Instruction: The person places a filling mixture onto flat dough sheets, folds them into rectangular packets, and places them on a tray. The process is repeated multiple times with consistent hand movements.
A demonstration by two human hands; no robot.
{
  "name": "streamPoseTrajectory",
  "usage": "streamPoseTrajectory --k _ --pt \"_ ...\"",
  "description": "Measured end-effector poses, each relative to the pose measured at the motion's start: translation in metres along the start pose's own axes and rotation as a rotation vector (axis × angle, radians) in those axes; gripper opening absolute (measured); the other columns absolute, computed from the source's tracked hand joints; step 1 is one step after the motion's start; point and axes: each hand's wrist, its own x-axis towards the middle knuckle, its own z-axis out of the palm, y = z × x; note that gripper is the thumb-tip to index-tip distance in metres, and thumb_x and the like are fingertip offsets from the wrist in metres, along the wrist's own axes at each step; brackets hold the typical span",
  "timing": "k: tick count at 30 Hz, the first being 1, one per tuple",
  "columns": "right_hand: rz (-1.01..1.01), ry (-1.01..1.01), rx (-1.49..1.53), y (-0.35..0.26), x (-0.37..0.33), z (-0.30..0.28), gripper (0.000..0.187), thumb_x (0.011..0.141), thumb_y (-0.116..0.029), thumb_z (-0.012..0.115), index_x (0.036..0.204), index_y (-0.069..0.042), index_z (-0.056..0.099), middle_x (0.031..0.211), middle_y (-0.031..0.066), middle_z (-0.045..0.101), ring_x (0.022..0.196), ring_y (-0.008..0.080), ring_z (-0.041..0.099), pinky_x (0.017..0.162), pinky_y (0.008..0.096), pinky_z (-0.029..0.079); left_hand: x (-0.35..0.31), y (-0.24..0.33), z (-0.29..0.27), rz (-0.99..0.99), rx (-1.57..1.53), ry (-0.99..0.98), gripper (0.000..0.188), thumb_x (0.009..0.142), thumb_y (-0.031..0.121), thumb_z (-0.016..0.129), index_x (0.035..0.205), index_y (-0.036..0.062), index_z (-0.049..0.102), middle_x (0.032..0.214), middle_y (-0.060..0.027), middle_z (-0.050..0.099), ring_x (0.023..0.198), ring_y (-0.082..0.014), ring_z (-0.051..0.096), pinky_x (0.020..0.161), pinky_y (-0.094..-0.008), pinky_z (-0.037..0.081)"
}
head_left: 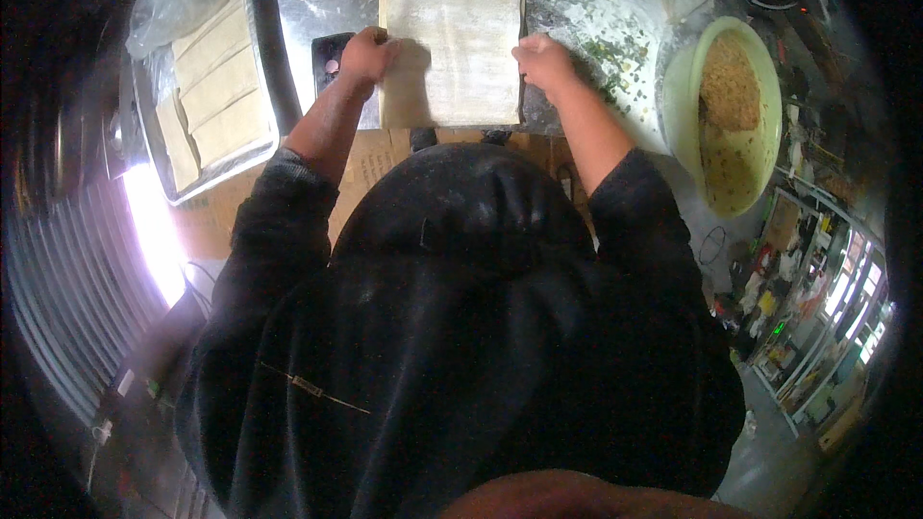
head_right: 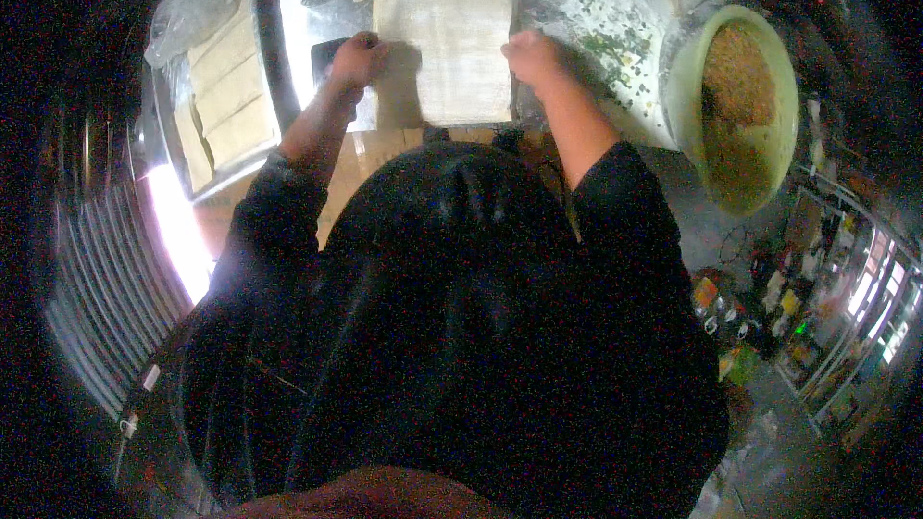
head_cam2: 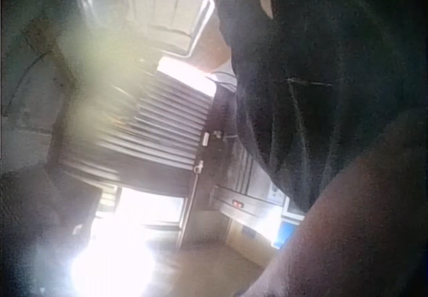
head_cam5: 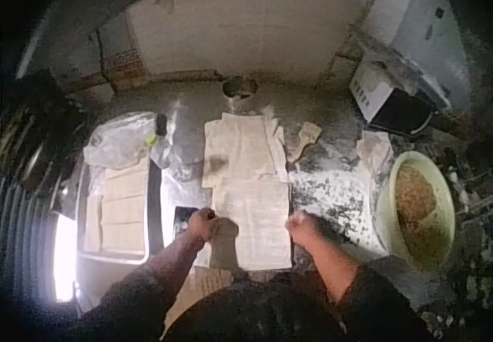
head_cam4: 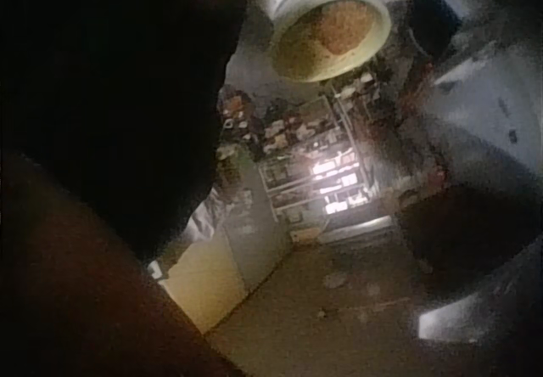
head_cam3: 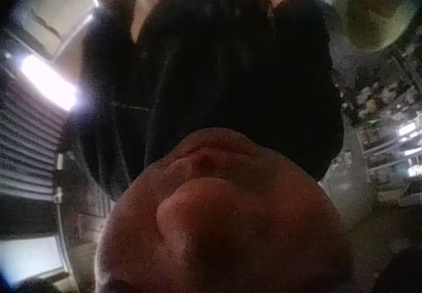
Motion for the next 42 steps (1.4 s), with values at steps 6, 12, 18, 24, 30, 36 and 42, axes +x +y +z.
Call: streamPoseTrajectory --k 6,12,18,24,30,36,42 --pt "-0.184 -0.033 0.007 0.045 -0.075 -0.01 0.032 0.093 -0.025 0.069 0.113 0.0 0.07 0.1 0.0136 0.074 0.093 0.0218 0.069 0.084 0.0381 0.054 -0.057 -0.022 0.001 0.139 0.212 -0.161 0.041 0.087 0.039 0.069 0.096 -0.001 0.068 0.086 -0.019 0.071 0.077 -0.0293 0.069 0.074 -0.0417 0.054" --pt "-0.111 0.127 -0.009 0.091 -0.164 -0.059 0.031 0.092 -0.024 0.071 0.112 0.0 0.069 0.105 0.0131 0.073 0.098 0.0219 0.069 0.089 0.0367 0.053 -0.089 -0.046 0.002 0.165 0.075 -0.309 0.038 0.092 0.033 0.066 0.089 -0.004 0.066 0.083 -0.015 0.073 0.073 -0.0208 0.072 0.066 -0.0368 0.054" --pt "-0.405 0.48 -0.219 0.093 -0.238 -0.093 0.028 0.095 -0.019 0.069 0.114 0.001 0.069 0.102 0.0118 0.072 0.089 0.0178 0.069 0.081 0.0329 0.055 -0.087 -0.038 -0.011 0.175 0.242 -0.286 0.036 0.095 0.036 0.064 0.091 0.0 0.068 0.084 -0.017 0.072 0.073 -0.0257 0.072 0.068 -0.0386 0.054" --pt "-0.292 0.934 -0.581 0.068 -0.3 -0.189 0.033 0.094 -0.021 0.07 0.119 -0.001 0.065 0.106 0.0202 0.07 0.089 0.0338 0.07 0.079 0.0401 0.056 -0.095 -0.015 -0.011 0.335 0.064 -0.113 0.035 0.096 0.037 0.067 0.089 0.0023 0.068 0.08 -0.0183 0.071 0.074 -0.0278 0.071 0.072 -0.0392 0.054" --pt "-0.036 0.815 -0.898 0.072 -0.292 -0.227 0.033 0.09 -0.02 0.068 0.12 -0.006 0.065 0.107 0.0209 0.07 0.098 0.0432 0.067 0.087 0.05 0.053 -0.091 0.013 0.038 0.351 0.193 -0.42 0.033 0.097 0.033 0.065 0.107 0.0027 0.072 0.089 -0.016 0.073 0.084 -0.0231 0.069 0.079 -0.0355 0.053" --pt "0.065 0.639 -0.851 0.095 -0.271 -0.265 0.039 0.09 -0.014 0.066 0.128 -0.006 0.06 0.101 0.0198 0.071 0.093 0.042 0.068 0.079 0.0486 0.053 -0.079 -0.009 0.066 0.214 0.041 -0.595 0.033 0.095 0.033 0.063 0.122 0.0156 0.072 0.112 -0.013 0.073 0.103 -0.0274 0.071 0.09 -0.0339 0.055" --pt "0.283 0.276 -0.267 0.095 -0.242 -0.322 0.035 0.086 -0.011 0.056 0.119 0.0 0.065 0.095 0.0239 0.069 0.089 0.0395 0.069 0.077 0.0503 0.054 -0.075 0.001 0.068 0.829 0.658 -0.386 0.026 0.093 0.033 0.064 0.112 0.0162 0.068 0.102 -0.0105 0.072 0.088 -0.0307 0.071 0.076 -0.0421 0.056"
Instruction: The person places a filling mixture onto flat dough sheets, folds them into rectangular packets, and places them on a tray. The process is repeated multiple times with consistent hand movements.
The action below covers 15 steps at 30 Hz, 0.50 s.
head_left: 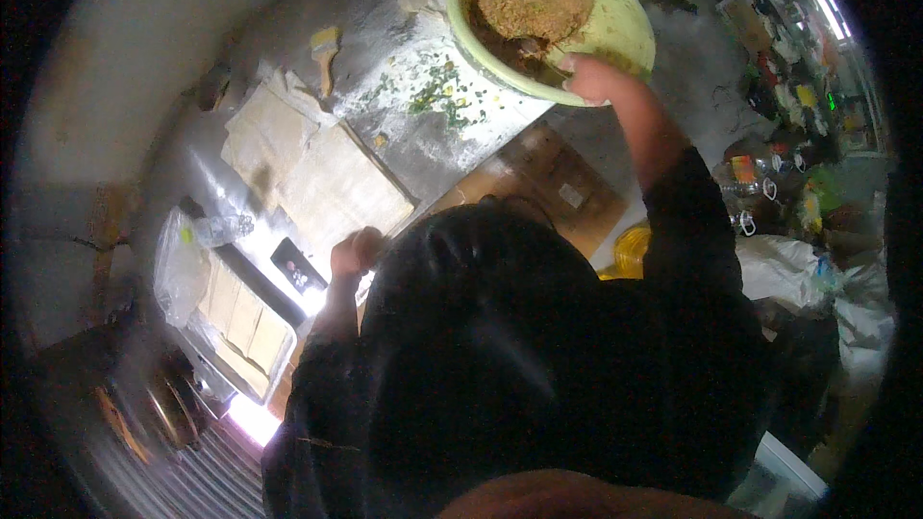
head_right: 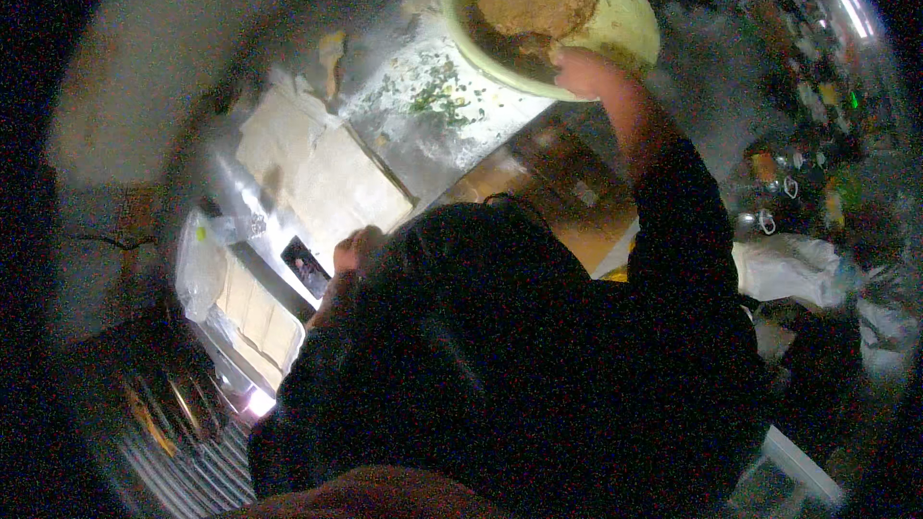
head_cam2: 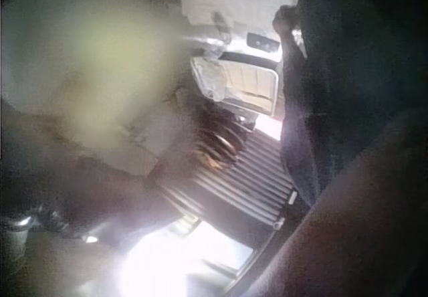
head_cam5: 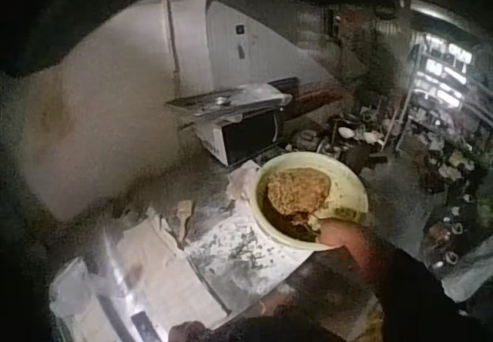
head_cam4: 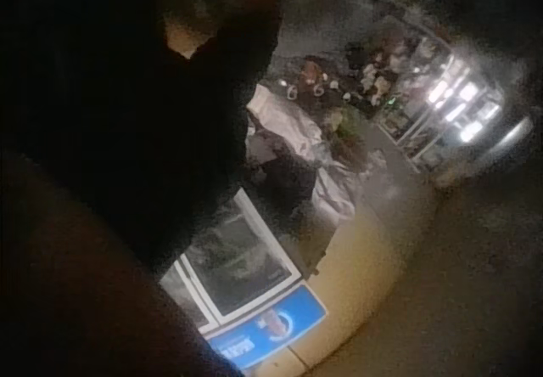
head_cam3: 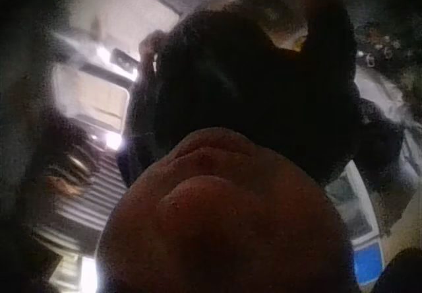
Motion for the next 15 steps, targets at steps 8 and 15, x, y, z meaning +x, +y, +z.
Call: streamPoseTrajectory --k 8,15 --pt "-0.327 0.207 -0.187 0.049 0.039 0.008 0.049 0.091 -0.012 0.059 0.139 -0.005 0.054 0.115 0.0261 0.068 0.104 0.0446 0.067 0.09 0.0497 0.054 0.013 0.003 0.01 -0.572 -0.245 -0.15 0.026 0.085 0.029 0.071 0.11 0.0217 0.07 0.088 -0.002 0.073 0.071 -0.018 0.071 0.064 -0.0329 0.055" --pt "-0.144 0.256 -0.075 0.03 0.041 -0.014 0.051 0.097 -0.015 0.055 0.148 -0.02 0.049 0.124 0.0239 0.066 0.11 0.0423 0.064 0.094 0.0476 0.052 0.007 -0.017 0.027 -0.556 -0.04 -0.235 0.026 0.081 0.028 0.073 0.106 0.0239 0.07 0.093 0.0019 0.072 0.083 -0.0183 0.072 0.066 -0.0356 0.057"
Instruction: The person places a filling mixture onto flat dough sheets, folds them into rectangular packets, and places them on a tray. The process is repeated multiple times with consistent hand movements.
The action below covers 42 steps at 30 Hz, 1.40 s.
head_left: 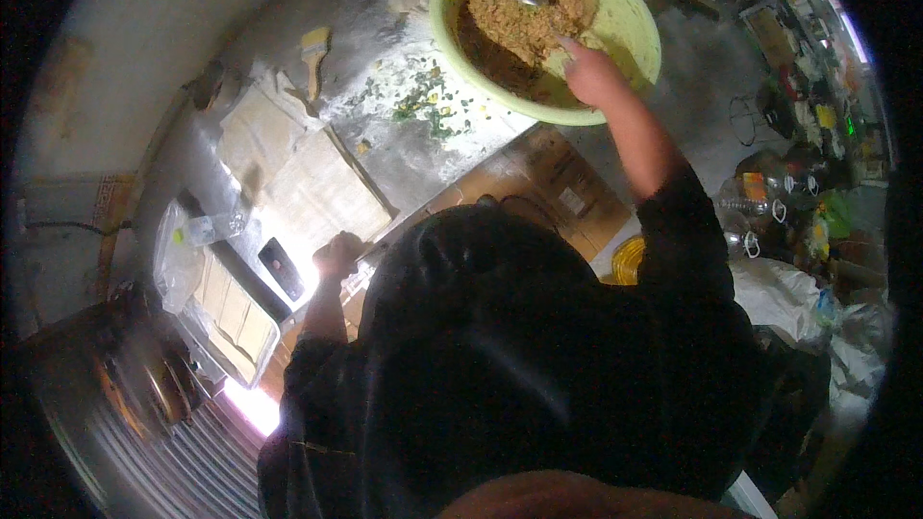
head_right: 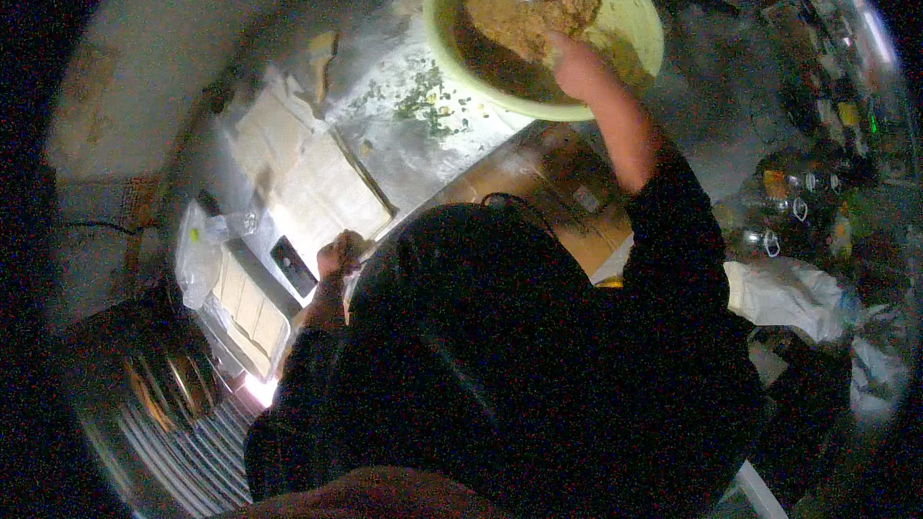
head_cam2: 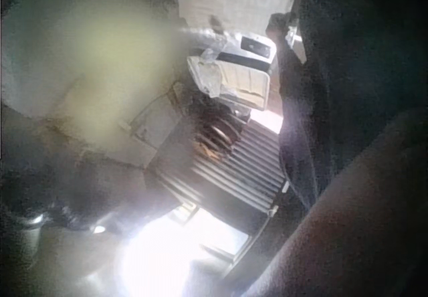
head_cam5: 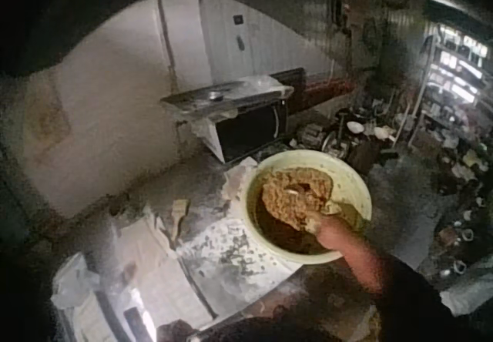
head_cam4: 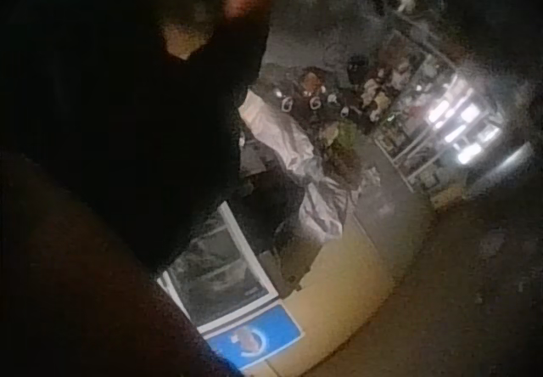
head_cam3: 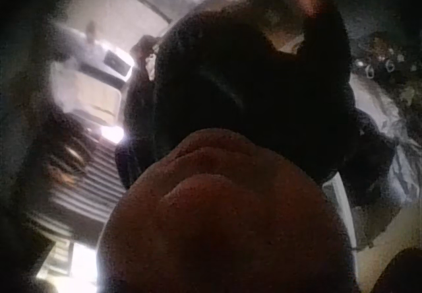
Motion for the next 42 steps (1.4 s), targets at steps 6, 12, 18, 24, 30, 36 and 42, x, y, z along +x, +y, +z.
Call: streamPoseTrajectory --k 6,12,18,24,30,36,42 --pt "-0.12 -0.122 -0.293 -0.016 0.0 0.009 0.056 0.096 -0.01 0.05 0.151 -0.021 0.047 0.119 0.023 0.066 0.109 0.0401 0.065 0.093 0.049 0.052 0.006 -0.013 0.015 0.199 -0.34 0.132 0.017 0.089 0.029 0.065 0.105 0.0236 0.068 0.101 0.0017 0.068 0.096 -0.0216 0.07 0.073 -0.0388 0.058" --pt "-0.335 -0.134 -0.233 0.013 -0.011 -0.002 0.056 0.085 0.0 0.054 0.139 -0.009 0.059 0.117 0.0257 0.068 0.106 0.0439 0.067 0.09 0.0516 0.053 -0.005 0.007 -0.001 0.186 0.099 0.091 0.02 0.093 0.033 0.062 0.105 0.0182 0.068 0.096 0.0014 0.068 0.085 -0.0194 0.069 0.071 -0.0318 0.055" --pt "-0.035 -0.107 -0.085 0.005 -0.01 -0.014 0.049 0.091 -0.007 0.054 0.14 -0.012 0.058 0.12 0.0235 0.067 0.108 0.0401 0.066 0.095 0.0469 0.052 0.0 -0.006 0.013 0.047 -0.662 0.126 0.031 0.097 0.043 0.059 0.093 0.0148 0.072 0.077 0.0046 0.07 0.059 -0.0131 0.064 0.055 -0.0283 0.051" --pt "-0.204 -0.258 -0.136 0.0 -0.019 0.0 0.044 0.09 -0.008 0.056 0.134 -0.007 0.064 0.128 0.0232 0.065 0.119 0.0399 0.062 0.105 0.0452 0.048 -0.002 -0.001 0.013 -0.024 -0.896 0.144 0.035 0.099 0.045 0.056 0.091 0.0145 0.073 0.069 0.0035 0.068 0.049 -0.0108 0.06 0.043 -0.0264 0.045" --pt "-0.067 -0.152 -0.101 0.036 -0.008 -0.013 0.048 0.09 -0.008 0.054 0.138 -0.006 0.06 0.126 0.0252 0.066 0.114 0.0418 0.064 0.103 0.0469 0.048 -0.024 0.035 -0.011 0.105 -0.478 0.218 0.035 0.1 0.043 0.053 0.094 0.0141 0.072 0.069 0.0022 0.066 0.049 -0.0113 0.06 0.044 -0.0264 0.046" --pt "-0.201 -0.269 -0.154 0.013 -0.012 -0.003 0.042 0.093 -0.011 0.056 0.134 -0.003 0.063 0.127 0.0245 0.065 0.115 0.0406 0.064 0.103 0.0444 0.049 -0.02 0.034 -0.011 -0.188 -0.831 0.093 0.031 0.1 0.041 0.053 0.098 0.0154 0.071 0.073 0.004 0.067 0.05 -0.0103 0.06 0.046 -0.0256 0.047" --pt "-0.098 -0.372 0.095 0.011 -0.026 -0.029 0.042 0.095 -0.016 0.059 0.135 -0.003 0.062 0.125 0.0215 0.066 0.113 0.0352 0.063 0.1 0.0418 0.048 0.01 -0.021 0.023 0.109 -0.489 0.12 0.026 0.096 0.043 0.063 0.103 0.0175 0.069 0.073 0.0051 0.067 0.053 -0.0108 0.062 0.053 -0.0254 0.05"
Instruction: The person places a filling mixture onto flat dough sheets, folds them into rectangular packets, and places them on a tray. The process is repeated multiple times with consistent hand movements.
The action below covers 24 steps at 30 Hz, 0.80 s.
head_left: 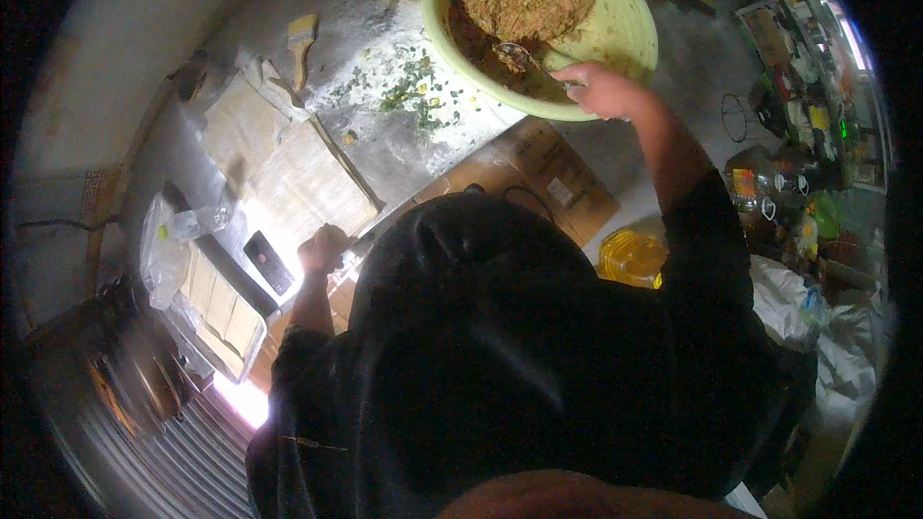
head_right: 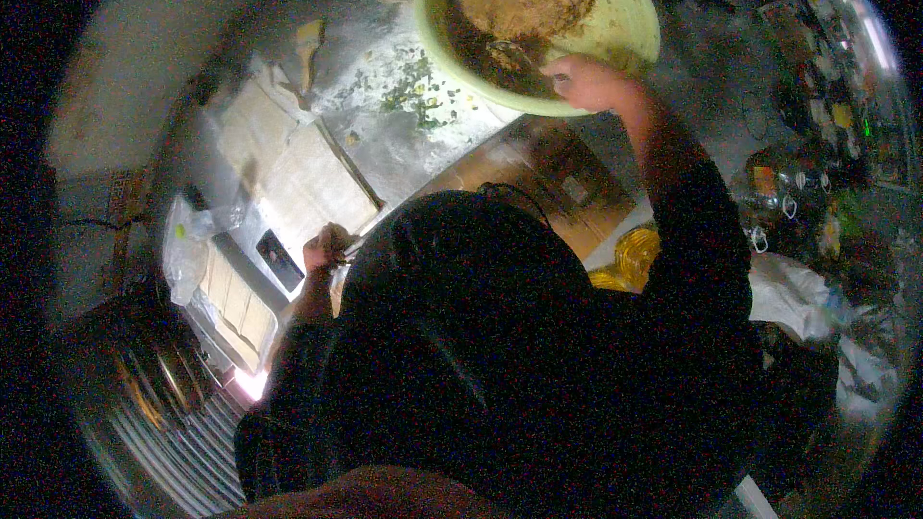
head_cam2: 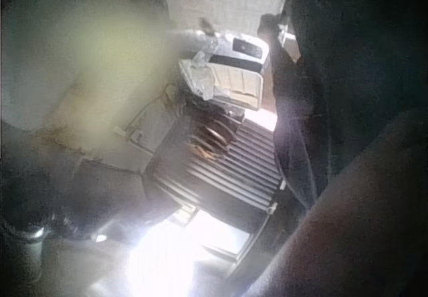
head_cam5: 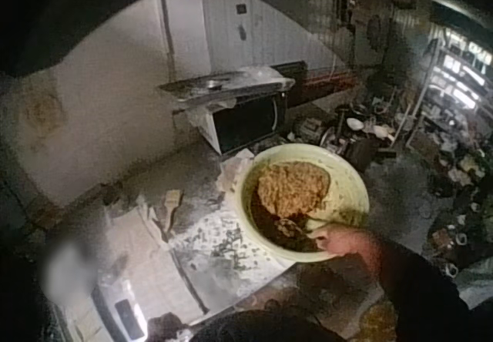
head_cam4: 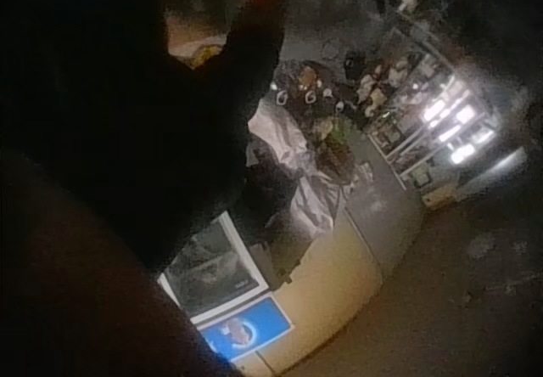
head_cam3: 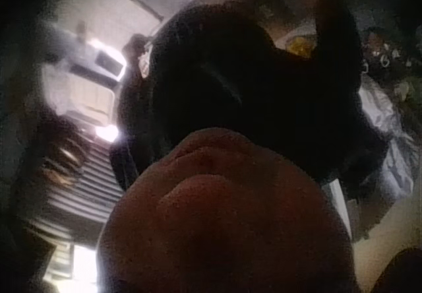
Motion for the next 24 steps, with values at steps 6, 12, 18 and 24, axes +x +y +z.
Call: streamPoseTrajectory --k 6,12,18,24 --pt "-0.043 -0.01 -0.033 -0.008 0.01 0.009 0.042 0.096 -0.015 0.058 0.136 -0.004 0.062 0.125 0.0215 0.067 0.106 0.0336 0.067 0.095 0.0416 0.052 0.007 -0.012 0.0 0.335 0.105 0.029 0.026 0.092 0.045 0.067 0.106 0.0234 0.067 0.094 0.0053 0.07 0.08 -0.0163 0.07 0.072 -0.0338 0.057" --pt "-0.012 -0.204 0.223 0.003 -0.015 -0.009 0.048 0.1 -0.011 0.052 0.148 -0.012 0.051 0.069 0.0036 0.058 0.049 0.0114 0.049 0.047 0.0302 0.043 -0.008 0.046 -0.013 -0.162 0.582 -0.134 0.025 0.095 0.044 0.063 0.109 0.0241 0.068 0.103 0.0032 0.07 0.09 -0.0174 0.07 0.074 -0.0352 0.058" --pt "0.011 -0.153 0.24 0.035 -0.01 -0.019 0.045 0.101 -0.016 0.053 0.145 -0.008 0.053 0.065 0.0039 0.058 0.045 0.0118 0.049 0.045 0.031 0.043 -0.022 0.077 -0.013 -0.29 0.147 0.02 0.034 0.102 0.044 0.052 0.104 0.0157 0.071 0.075 -0.0028 0.073 0.059 -0.0149 0.067 0.061 -0.0289 0.054" --pt "0.008 -0.156 0.159 0.037 0.01 -0.004 0.045 0.1 -0.018 0.054 0.144 -0.005 0.054 0.067 0.0072 0.061 0.045 0.0147 0.051 0.047 0.0358 0.046 -0.019 0.077 -0.009 -0.28 0.043 0.072 0.043 0.102 0.044 0.049 0.098 0.0091 0.073 0.075 -0.0026 0.072 0.061 -0.0135 0.067 0.059 -0.0284 0.054"
